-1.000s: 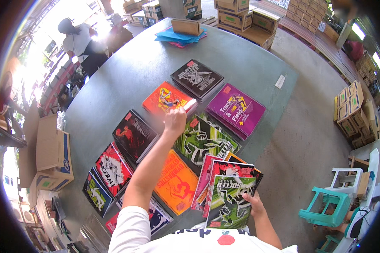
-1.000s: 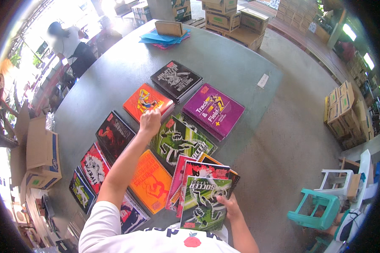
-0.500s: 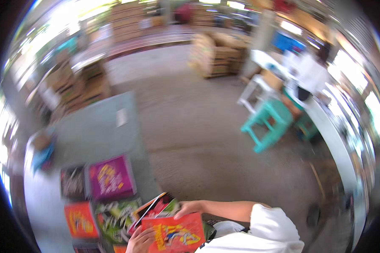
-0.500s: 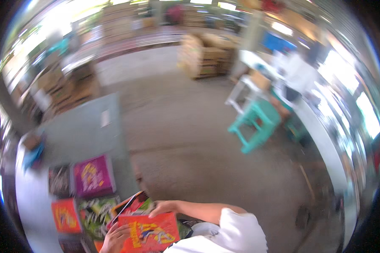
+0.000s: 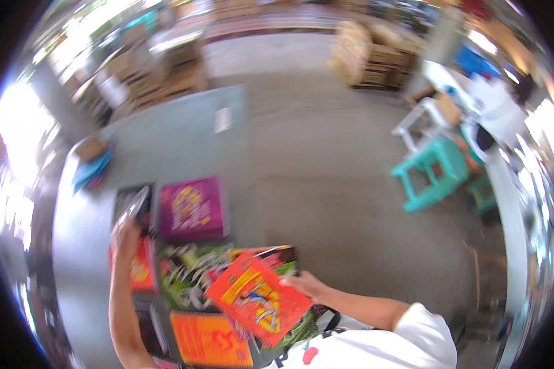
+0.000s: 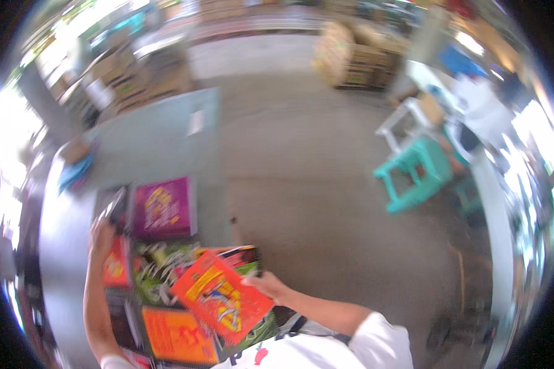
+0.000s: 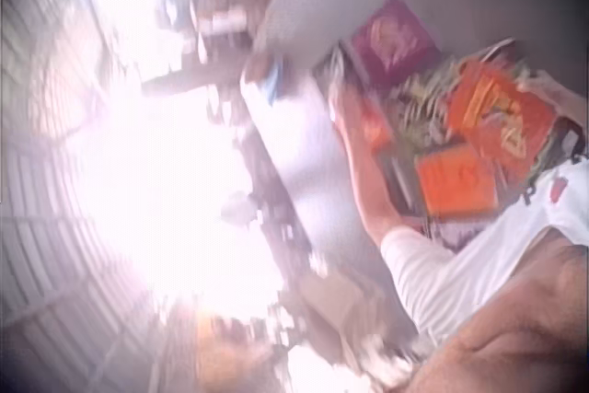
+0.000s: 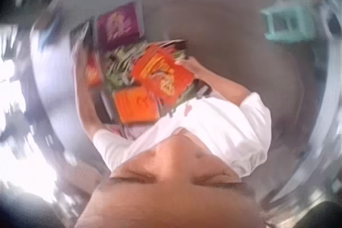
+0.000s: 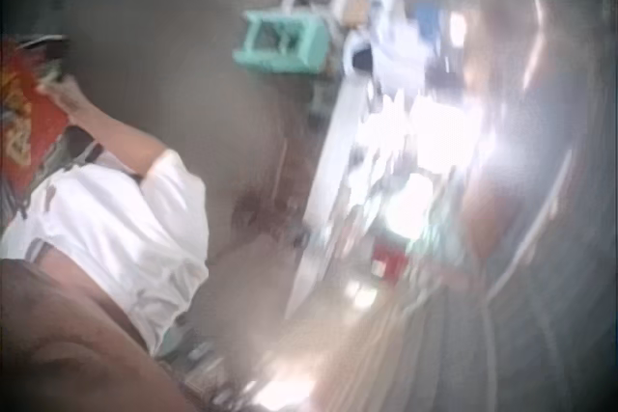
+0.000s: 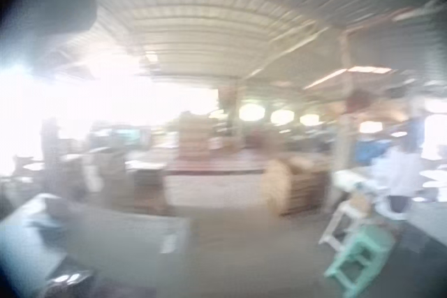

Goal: The person wraps notebooks in plastic film and secures them with adhesive tape.

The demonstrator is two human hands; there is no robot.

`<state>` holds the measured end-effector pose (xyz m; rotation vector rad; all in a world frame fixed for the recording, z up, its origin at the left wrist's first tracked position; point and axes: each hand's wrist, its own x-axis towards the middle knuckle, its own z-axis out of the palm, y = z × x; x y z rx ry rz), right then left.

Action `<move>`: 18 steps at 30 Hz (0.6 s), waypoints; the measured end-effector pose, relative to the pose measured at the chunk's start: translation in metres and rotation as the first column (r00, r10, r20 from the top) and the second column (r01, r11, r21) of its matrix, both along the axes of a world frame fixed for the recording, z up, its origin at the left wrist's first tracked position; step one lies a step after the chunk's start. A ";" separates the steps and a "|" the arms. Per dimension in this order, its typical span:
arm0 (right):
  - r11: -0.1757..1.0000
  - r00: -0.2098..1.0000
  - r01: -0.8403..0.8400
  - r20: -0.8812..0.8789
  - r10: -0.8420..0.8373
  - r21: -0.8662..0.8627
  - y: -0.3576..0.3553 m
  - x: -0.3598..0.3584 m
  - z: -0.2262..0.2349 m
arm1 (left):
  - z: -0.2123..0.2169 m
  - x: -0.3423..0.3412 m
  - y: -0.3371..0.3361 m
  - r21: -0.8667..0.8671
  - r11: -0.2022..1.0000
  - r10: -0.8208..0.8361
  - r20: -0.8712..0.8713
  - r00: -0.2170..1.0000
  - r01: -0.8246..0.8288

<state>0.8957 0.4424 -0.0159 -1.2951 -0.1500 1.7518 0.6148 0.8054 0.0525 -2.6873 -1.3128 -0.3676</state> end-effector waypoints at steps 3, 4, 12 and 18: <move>0.984 0.974 0.178 -0.139 -0.181 -0.031 -0.012 -0.001 -0.007 | 0.060 0.077 -0.091 -0.129 0.985 0.025 -0.533 0.846 -0.110; 0.984 0.939 0.179 -0.300 -0.169 0.008 -0.014 0.000 -0.004 | 0.082 0.095 -0.131 -0.308 0.951 -0.232 -0.704 0.671 0.006; 0.994 0.990 -0.039 -0.131 0.053 0.105 -0.020 0.007 -0.010 | -0.014 0.152 -0.179 -0.660 0.588 -0.437 0.228 0.870 0.468; 0.998 0.980 0.053 -0.191 -0.055 -0.020 -0.022 0.009 -0.007 | -0.053 0.135 -0.090 -0.081 0.953 -0.303 -0.268 0.915 0.292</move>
